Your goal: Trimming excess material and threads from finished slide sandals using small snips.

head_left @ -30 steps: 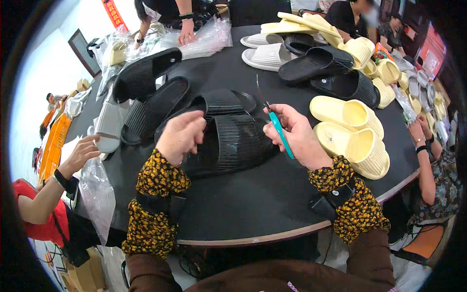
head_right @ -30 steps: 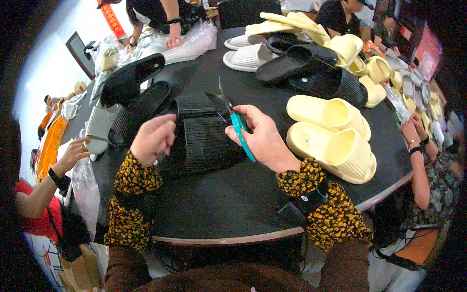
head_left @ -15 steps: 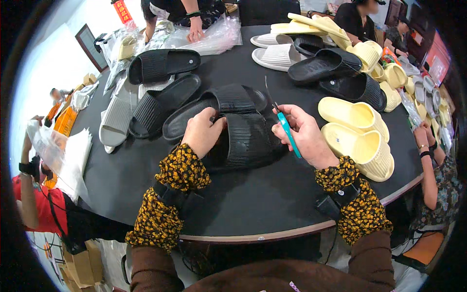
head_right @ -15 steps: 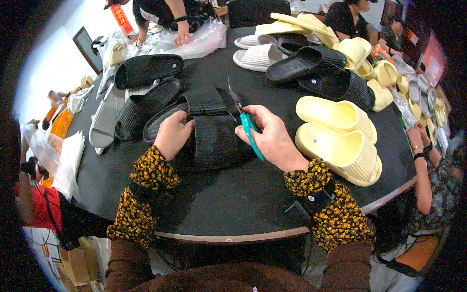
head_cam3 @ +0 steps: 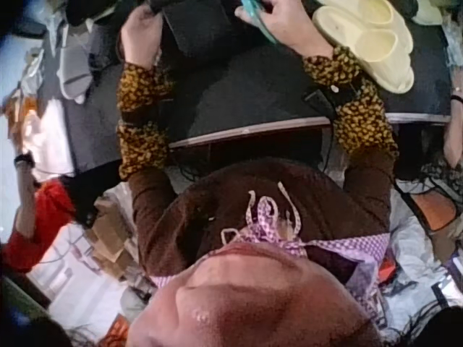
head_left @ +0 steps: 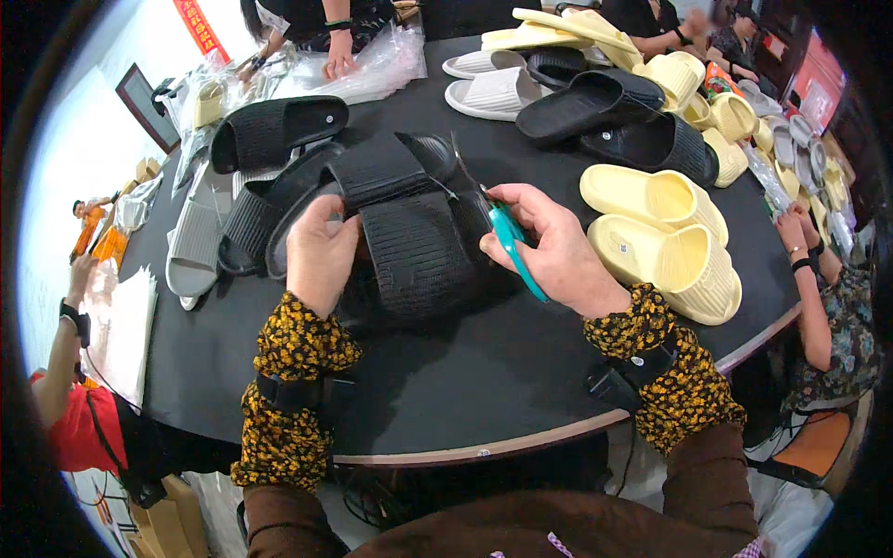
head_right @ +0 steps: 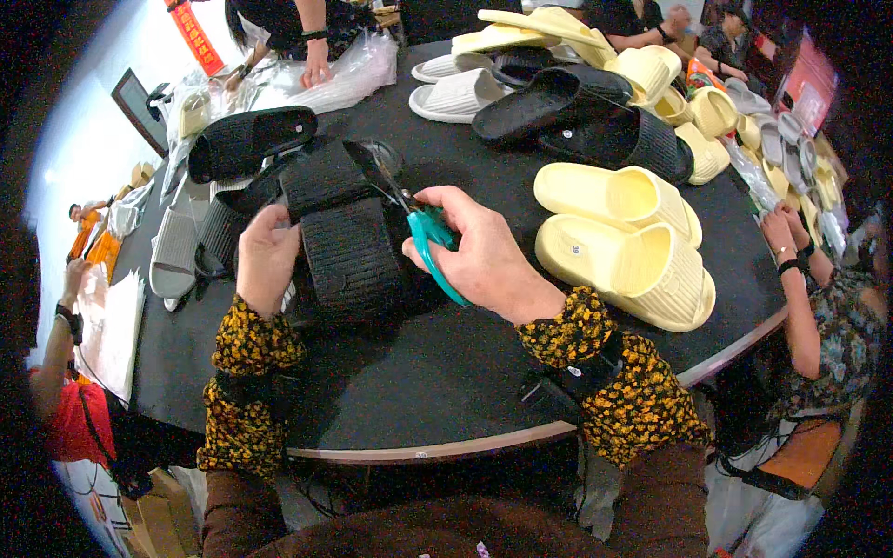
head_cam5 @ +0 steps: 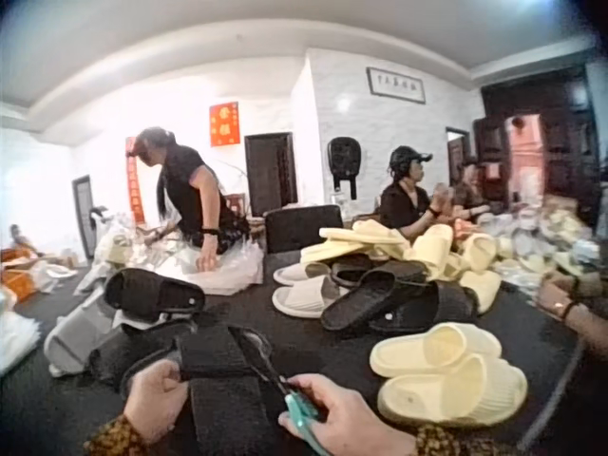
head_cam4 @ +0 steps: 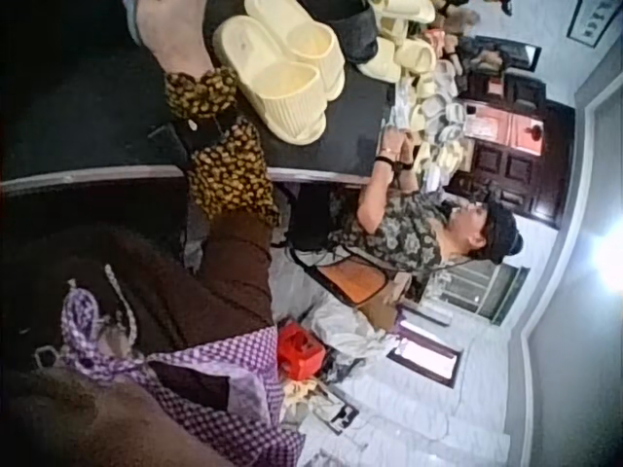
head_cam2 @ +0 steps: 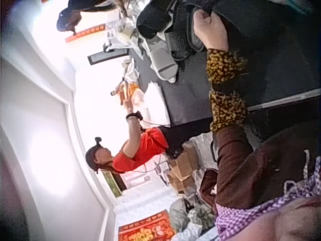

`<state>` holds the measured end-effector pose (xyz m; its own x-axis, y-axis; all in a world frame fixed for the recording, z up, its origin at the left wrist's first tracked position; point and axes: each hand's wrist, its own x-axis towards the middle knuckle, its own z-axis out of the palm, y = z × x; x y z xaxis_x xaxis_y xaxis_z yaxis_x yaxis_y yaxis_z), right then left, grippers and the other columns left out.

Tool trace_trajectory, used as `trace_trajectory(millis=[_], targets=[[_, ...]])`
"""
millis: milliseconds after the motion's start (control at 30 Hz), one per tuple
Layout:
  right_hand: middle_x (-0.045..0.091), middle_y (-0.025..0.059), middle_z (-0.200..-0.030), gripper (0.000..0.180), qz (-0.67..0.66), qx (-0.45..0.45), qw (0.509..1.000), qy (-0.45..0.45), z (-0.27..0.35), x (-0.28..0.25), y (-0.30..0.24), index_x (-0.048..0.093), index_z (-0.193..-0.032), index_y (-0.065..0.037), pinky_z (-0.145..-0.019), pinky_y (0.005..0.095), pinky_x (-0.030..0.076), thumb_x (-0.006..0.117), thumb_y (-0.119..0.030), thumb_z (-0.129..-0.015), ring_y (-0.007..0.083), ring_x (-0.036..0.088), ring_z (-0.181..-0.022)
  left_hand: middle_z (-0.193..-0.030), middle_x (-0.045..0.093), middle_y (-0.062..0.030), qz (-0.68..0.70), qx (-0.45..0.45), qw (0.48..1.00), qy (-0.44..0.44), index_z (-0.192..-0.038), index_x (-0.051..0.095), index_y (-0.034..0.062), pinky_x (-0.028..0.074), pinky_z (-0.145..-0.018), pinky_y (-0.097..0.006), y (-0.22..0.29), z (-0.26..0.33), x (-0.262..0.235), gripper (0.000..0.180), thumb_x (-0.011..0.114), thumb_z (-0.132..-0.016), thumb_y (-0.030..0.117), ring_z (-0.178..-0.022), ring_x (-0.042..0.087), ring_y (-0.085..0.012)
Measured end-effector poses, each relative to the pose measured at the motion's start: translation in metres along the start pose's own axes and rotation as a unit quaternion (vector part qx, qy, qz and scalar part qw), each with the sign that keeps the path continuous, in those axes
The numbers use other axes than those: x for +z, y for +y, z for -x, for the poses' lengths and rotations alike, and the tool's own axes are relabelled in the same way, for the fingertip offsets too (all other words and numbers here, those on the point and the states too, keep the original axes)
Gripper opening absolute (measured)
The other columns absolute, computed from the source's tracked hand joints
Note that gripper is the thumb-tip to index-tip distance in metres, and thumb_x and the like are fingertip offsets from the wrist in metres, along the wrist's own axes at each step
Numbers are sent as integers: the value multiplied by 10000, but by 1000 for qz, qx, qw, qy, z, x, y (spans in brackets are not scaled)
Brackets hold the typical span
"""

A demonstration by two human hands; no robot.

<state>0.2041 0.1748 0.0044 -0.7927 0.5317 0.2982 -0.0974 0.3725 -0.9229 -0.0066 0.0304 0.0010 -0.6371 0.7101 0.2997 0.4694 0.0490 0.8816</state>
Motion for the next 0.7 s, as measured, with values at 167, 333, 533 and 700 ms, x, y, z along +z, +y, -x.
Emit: trace_trajectory(millis=[167,333,533,700], targets=[[569,32,-805,430,-2,4,1000,4,1,0,1,495,-1136,23,-663,229,444,692,-103,-774,61,517,-723,-706,629,-89,93,-82,991,-43,-1042,440,-5,385,-386,-203,23,8,-2,192,530,-877,37,-427,476,-67],[615,89,-818,451,28,-26,999,20,-1,-2,8,508,-1115,21,-661,259,472,717,-147,-752,84,568,-733,-643,536,-50,129,-92,987,-32,-1117,415,-20,345,-338,-210,30,11,2,279,525,-882,82,-366,392,-59],[568,13,-782,413,53,9,999,-11,0,-1,4,495,-1126,4,-659,225,433,690,-95,-775,55,507,-708,-617,508,-42,175,-74,982,1,-1148,391,-42,332,-359,-227,27,10,1,341,539,-871,89,-377,383,-68],[605,72,-741,358,128,-30,991,-13,0,-1,9,520,-1060,-18,-642,288,466,689,-122,-762,118,575,-675,-598,431,24,235,-92,964,82,-1132,413,23,281,-333,-223,24,6,-1,323,583,-873,114,-352,304,-51]])
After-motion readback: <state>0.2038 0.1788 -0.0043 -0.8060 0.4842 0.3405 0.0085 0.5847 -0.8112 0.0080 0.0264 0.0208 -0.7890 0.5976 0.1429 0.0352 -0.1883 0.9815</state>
